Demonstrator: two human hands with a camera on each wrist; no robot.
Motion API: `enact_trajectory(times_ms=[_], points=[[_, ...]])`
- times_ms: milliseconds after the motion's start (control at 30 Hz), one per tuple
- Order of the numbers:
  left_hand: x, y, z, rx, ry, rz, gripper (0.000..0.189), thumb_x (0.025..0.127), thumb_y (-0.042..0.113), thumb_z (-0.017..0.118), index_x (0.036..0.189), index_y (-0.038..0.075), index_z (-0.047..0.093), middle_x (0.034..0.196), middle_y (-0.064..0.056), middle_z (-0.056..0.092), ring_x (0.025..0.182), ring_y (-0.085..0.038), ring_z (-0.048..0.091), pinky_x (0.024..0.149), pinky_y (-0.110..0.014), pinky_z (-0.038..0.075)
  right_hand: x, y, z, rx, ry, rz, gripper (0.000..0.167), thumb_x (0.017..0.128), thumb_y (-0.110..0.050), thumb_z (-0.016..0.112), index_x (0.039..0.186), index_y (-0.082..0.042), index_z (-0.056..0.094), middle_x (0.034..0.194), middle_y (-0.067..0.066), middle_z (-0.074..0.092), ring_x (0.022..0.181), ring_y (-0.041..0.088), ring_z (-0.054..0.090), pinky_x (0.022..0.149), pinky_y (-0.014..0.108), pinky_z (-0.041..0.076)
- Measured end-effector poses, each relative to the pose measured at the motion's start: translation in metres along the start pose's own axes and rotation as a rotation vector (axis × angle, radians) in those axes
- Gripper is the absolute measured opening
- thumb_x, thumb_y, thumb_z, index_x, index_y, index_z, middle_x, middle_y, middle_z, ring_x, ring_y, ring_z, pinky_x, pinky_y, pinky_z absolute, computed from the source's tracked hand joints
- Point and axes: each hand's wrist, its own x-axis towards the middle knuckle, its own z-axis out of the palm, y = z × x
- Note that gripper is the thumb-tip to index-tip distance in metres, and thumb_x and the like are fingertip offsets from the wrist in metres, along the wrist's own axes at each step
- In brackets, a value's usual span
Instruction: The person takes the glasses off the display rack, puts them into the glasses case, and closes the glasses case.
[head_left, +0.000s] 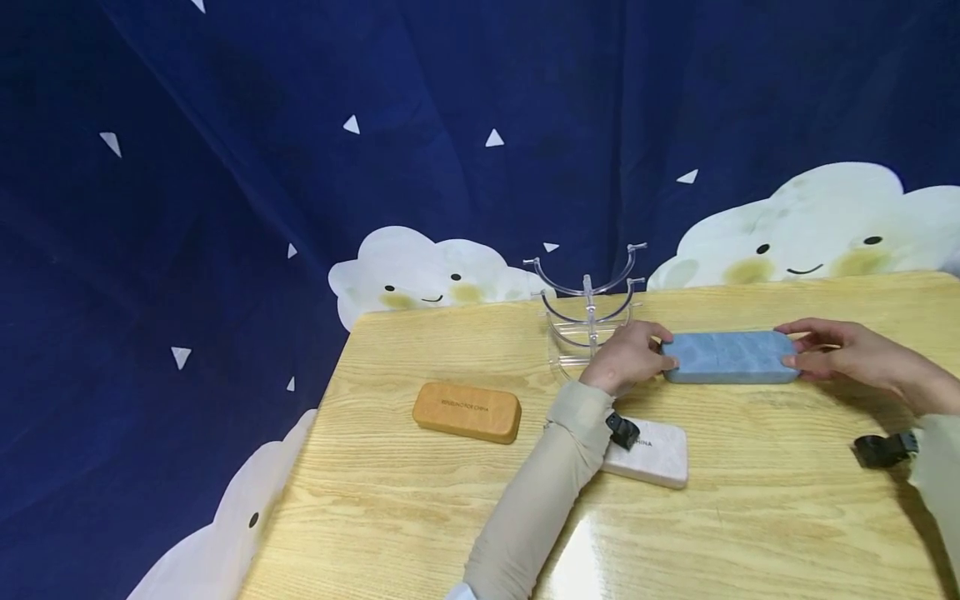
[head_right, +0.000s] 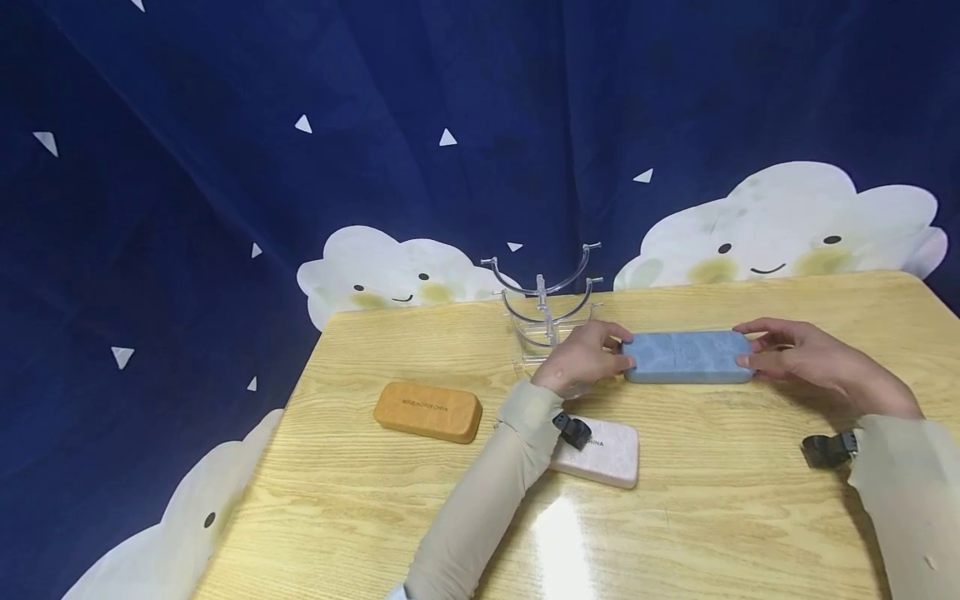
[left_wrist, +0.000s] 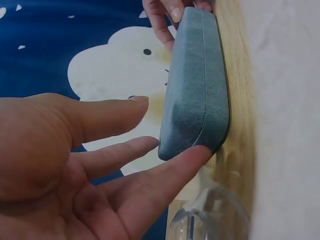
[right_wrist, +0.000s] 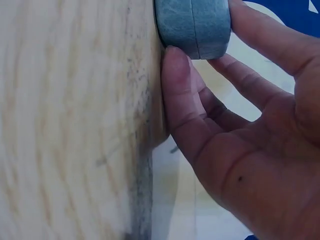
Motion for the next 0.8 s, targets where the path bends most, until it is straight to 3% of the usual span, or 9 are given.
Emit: enact_trajectory(times_ms=[167, 300, 400, 500, 667, 767, 800], points=[[0.000, 0.002, -0.001, 0.028, -0.006, -0.015, 0.039, 0.096, 0.029, 0.077, 0.132, 0.016, 0.071, 0.103, 0.004, 0.069, 0.075, -0.006, 0.056, 0.060, -0.019, 0.047, 0.002, -0.001, -0.001, -0.001, -0.004, -0.002, 0.077, 0.103, -0.031, 0.067, 0.156, 0.009, 0.027, 0.127, 0.025, 0.048, 0.088, 0.003, 0.060, 0.077, 0.028, 0.063], [-0.002, 0.004, -0.005, 0.070, -0.027, -0.018, 0.045, 0.099, 0.045, 0.070, 0.138, 0.023, 0.066, 0.121, 0.004, 0.071, 0.095, -0.005, 0.063, 0.074, -0.019, 0.051, 0.002, -0.003, -0.002, -0.019, 0.004, -0.004, 0.076, 0.106, -0.035, 0.063, 0.154, 0.012, 0.028, 0.125, 0.027, 0.053, 0.086, 0.005, 0.065, 0.075, 0.029, 0.063], [-0.007, 0.007, -0.007, 0.114, -0.043, -0.006, 0.048, 0.100, 0.053, 0.064, 0.142, 0.029, 0.063, 0.132, 0.006, 0.069, 0.110, -0.005, 0.064, 0.085, -0.021, 0.052, -0.001, -0.008, -0.003, -0.071, 0.051, 0.004, 0.075, 0.108, -0.039, 0.057, 0.151, 0.016, 0.029, 0.121, 0.033, 0.058, 0.081, 0.009, 0.066, 0.069, 0.030, 0.061], [-0.014, 0.013, -0.011, 0.152, -0.060, 0.006, 0.050, 0.100, 0.057, 0.061, 0.144, 0.033, 0.060, 0.133, 0.008, 0.068, 0.114, -0.005, 0.063, 0.090, -0.023, 0.052, -0.006, -0.018, -0.001, -0.137, 0.136, -0.011, 0.072, 0.109, -0.041, 0.052, 0.149, 0.016, 0.033, 0.123, 0.041, 0.055, 0.080, 0.020, 0.067, 0.063, 0.032, 0.058], [-0.031, 0.017, -0.020, 0.228, -0.070, 0.113, 0.052, 0.102, 0.056, 0.058, 0.148, 0.031, 0.057, 0.137, 0.008, 0.069, 0.116, -0.004, 0.067, 0.091, -0.018, 0.052, -0.017, -0.051, 0.007, -0.237, 0.254, -0.124, 0.060, 0.109, -0.034, 0.054, 0.147, 0.011, 0.043, 0.133, 0.045, 0.053, 0.097, 0.050, 0.068, 0.065, 0.040, 0.057], [-0.041, 0.015, -0.026, 0.263, -0.097, 0.212, 0.053, 0.104, 0.054, 0.057, 0.150, 0.028, 0.056, 0.141, 0.006, 0.068, 0.119, -0.005, 0.069, 0.093, -0.015, 0.052, -0.025, -0.070, 0.014, -0.274, 0.270, -0.198, 0.055, 0.106, -0.029, 0.060, 0.145, 0.008, 0.049, 0.133, 0.042, 0.057, 0.105, 0.055, 0.065, 0.067, 0.039, 0.057], [-0.045, 0.014, -0.027, 0.270, -0.112, 0.243, 0.053, 0.105, 0.053, 0.057, 0.151, 0.027, 0.055, 0.143, 0.006, 0.067, 0.121, -0.005, 0.069, 0.095, -0.014, 0.052, -0.027, -0.076, 0.017, -0.277, 0.271, -0.226, 0.053, 0.105, -0.026, 0.062, 0.144, 0.007, 0.051, 0.133, 0.041, 0.058, 0.103, 0.050, 0.067, 0.068, 0.038, 0.058]])
